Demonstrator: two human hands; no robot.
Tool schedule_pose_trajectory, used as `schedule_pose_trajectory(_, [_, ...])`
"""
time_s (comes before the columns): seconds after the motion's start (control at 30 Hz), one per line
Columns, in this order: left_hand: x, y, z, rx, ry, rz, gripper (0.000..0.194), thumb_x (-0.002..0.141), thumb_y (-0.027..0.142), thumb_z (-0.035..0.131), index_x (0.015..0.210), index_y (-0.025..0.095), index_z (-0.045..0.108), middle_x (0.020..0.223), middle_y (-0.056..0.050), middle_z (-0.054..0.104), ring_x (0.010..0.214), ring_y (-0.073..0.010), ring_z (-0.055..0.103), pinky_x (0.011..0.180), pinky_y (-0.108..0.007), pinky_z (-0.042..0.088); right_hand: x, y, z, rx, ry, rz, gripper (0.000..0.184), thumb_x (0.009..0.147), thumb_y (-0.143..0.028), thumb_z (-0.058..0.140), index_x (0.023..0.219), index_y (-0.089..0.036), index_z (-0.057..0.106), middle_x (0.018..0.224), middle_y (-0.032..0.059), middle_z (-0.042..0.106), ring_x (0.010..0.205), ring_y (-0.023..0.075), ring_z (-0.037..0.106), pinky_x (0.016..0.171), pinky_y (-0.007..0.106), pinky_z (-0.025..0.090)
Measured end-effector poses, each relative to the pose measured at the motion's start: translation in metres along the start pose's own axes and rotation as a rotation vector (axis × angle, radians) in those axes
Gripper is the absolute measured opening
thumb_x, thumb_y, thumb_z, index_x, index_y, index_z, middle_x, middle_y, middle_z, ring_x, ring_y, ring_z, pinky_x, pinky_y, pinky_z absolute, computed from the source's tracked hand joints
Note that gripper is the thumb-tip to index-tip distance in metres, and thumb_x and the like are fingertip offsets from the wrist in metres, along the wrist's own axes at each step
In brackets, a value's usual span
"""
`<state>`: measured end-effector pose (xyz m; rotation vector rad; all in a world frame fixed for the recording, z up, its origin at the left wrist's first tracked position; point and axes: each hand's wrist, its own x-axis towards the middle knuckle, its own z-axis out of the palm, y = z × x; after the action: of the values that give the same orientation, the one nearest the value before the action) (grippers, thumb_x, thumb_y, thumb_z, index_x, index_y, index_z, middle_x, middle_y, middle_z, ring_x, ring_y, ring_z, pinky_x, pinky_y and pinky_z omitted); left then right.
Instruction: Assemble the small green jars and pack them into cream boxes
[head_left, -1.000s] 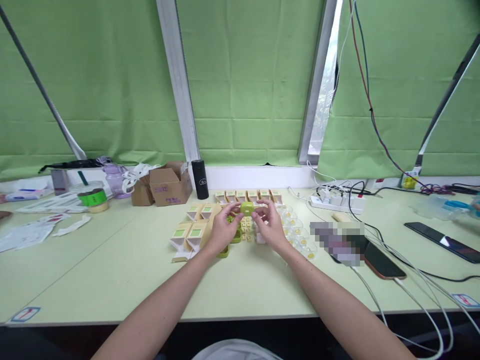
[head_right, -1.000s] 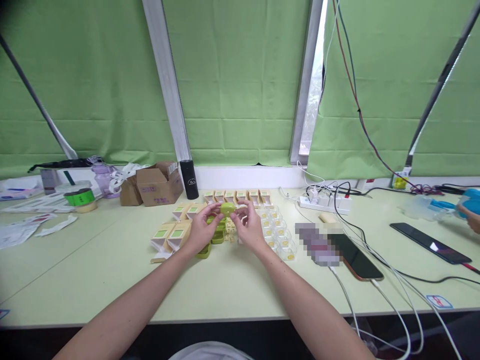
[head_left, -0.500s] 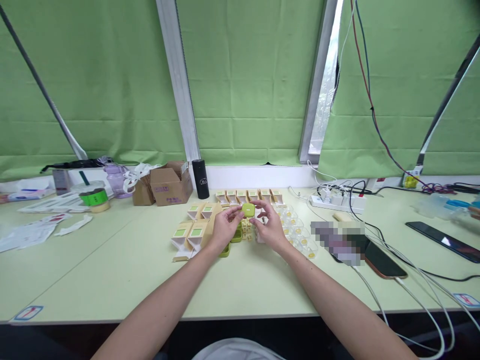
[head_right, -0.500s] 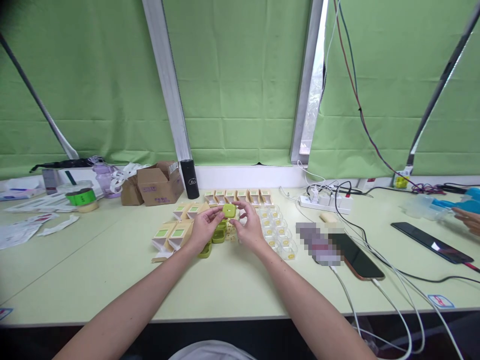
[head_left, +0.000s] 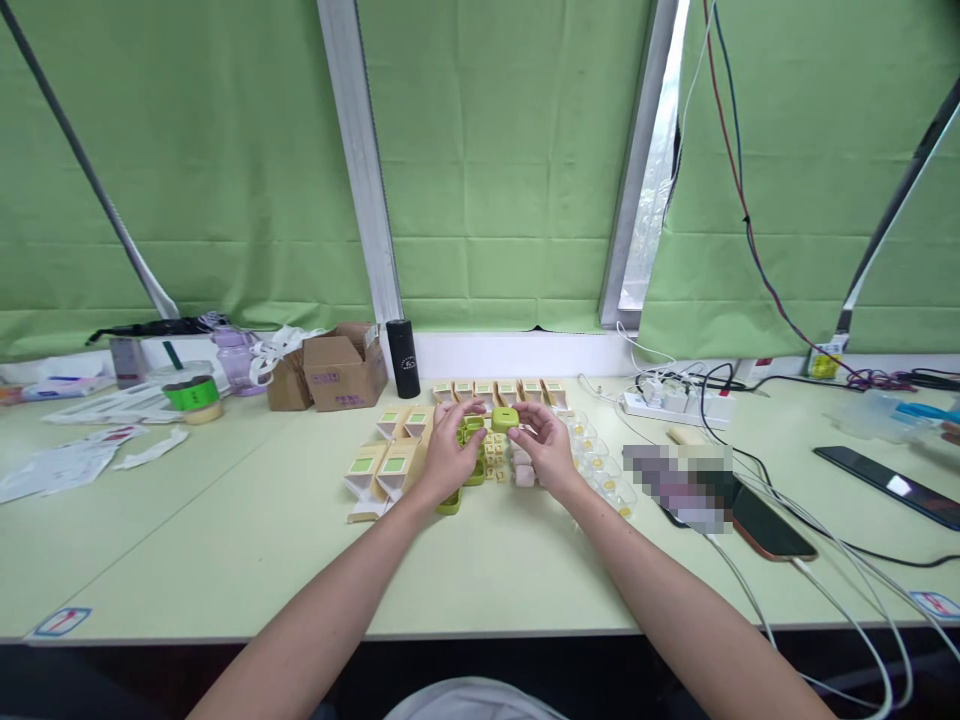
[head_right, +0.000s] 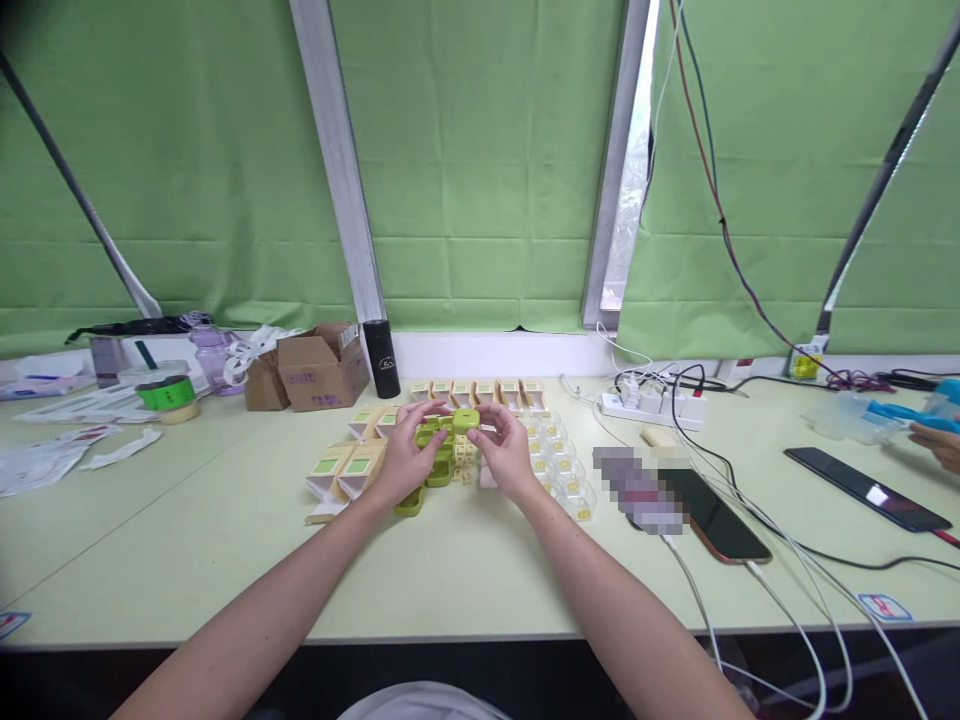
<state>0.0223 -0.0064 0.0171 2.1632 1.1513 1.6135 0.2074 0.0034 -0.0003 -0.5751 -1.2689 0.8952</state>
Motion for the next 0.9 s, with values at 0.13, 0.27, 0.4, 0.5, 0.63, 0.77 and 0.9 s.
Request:
schedule_pose_trajectory(0.13, [-0.001,0.002,-0.001,0.072,-0.060,0.109,0.043,0.095,0.018,0.066,0.137,0.029,0.064,0.133,-0.008,0.067,0.136,-0.0297,0.048,0.119,-0.053,0.043,0.000,-0.001,-0.003,0.010,-0.028,0.016,0.047,0.077,-0.053,0.088,0.111,-0.025,0.071,0.107,0.0082,0.078,0.103,0.0260,0.074,0.095,0.046,0.063])
schedule_pose_trajectory(0.27, [-0.003,0.003,0.000,0.102,-0.091,0.158,0.048,0.094,0.018,0.067,0.140,0.030,0.062,0.136,-0.008,0.065,0.138,-0.0319,0.044,0.120,-0.056,0.041,0.000,-0.002,-0.003,0.019,-0.088,0.040,0.051,0.080,-0.059,0.085,0.115,-0.025,0.072,0.106,0.0074,0.079,0.098,0.0257,0.075,0.090,0.046,0.064])
schedule_pose_trajectory(0.4, [-0.005,0.003,0.001,0.122,-0.144,0.206,0.051,0.094,0.014,0.063,0.142,0.032,0.062,0.139,-0.008,0.063,0.138,-0.0324,0.043,0.121,-0.058,0.040,-0.001,-0.002,0.000,-0.016,-0.099,0.041,0.053,0.079,-0.059,0.085,0.117,-0.026,0.071,0.107,0.0073,0.079,0.098,0.0251,0.075,0.087,0.043,0.064])
schedule_pose_trajectory(0.5, [-0.006,0.003,0.001,0.132,-0.168,0.243,0.054,0.094,0.011,0.061,0.143,0.033,0.062,0.141,-0.008,0.061,0.138,-0.0312,0.042,0.121,-0.058,0.040,-0.002,-0.001,0.002,-0.051,-0.093,0.023,0.053,0.080,-0.058,0.085,0.118,-0.026,0.068,0.108,0.0077,0.079,0.097,0.0244,0.075,0.085,0.039,0.062])
schedule_pose_trajectory(0.63, [-0.006,0.004,0.002,0.114,-0.166,0.232,0.051,0.093,0.011,0.064,0.139,0.033,0.063,0.139,-0.007,0.062,0.138,-0.0307,0.044,0.121,-0.057,0.042,-0.003,-0.001,0.000,-0.113,-0.108,0.007,0.046,0.088,-0.054,0.078,0.121,-0.025,0.064,0.108,0.0079,0.079,0.098,0.0249,0.074,0.085,0.039,0.058])
schedule_pose_trajectory(0.77, [-0.004,0.002,0.002,0.037,-0.071,0.142,0.046,0.090,0.017,0.072,0.134,0.031,0.066,0.133,-0.008,0.066,0.133,-0.0307,0.051,0.117,-0.056,0.045,-0.006,-0.008,-0.005,-0.461,-0.055,-0.108,0.019,0.097,-0.039,0.066,0.110,-0.026,0.066,0.099,0.0053,0.077,0.096,0.0264,0.069,0.082,0.040,0.052])
schedule_pose_trajectory(0.9, [0.001,-0.004,0.003,-0.108,0.024,-0.048,0.048,0.086,0.019,0.076,0.132,0.030,0.067,0.133,-0.008,0.065,0.119,-0.0257,0.062,0.105,-0.045,0.054,-0.012,-0.015,-0.004,-1.000,-0.229,-0.220,0.009,0.087,-0.017,0.067,0.090,-0.025,0.070,0.090,0.0061,0.075,0.098,0.0297,0.059,0.083,0.042,0.046])
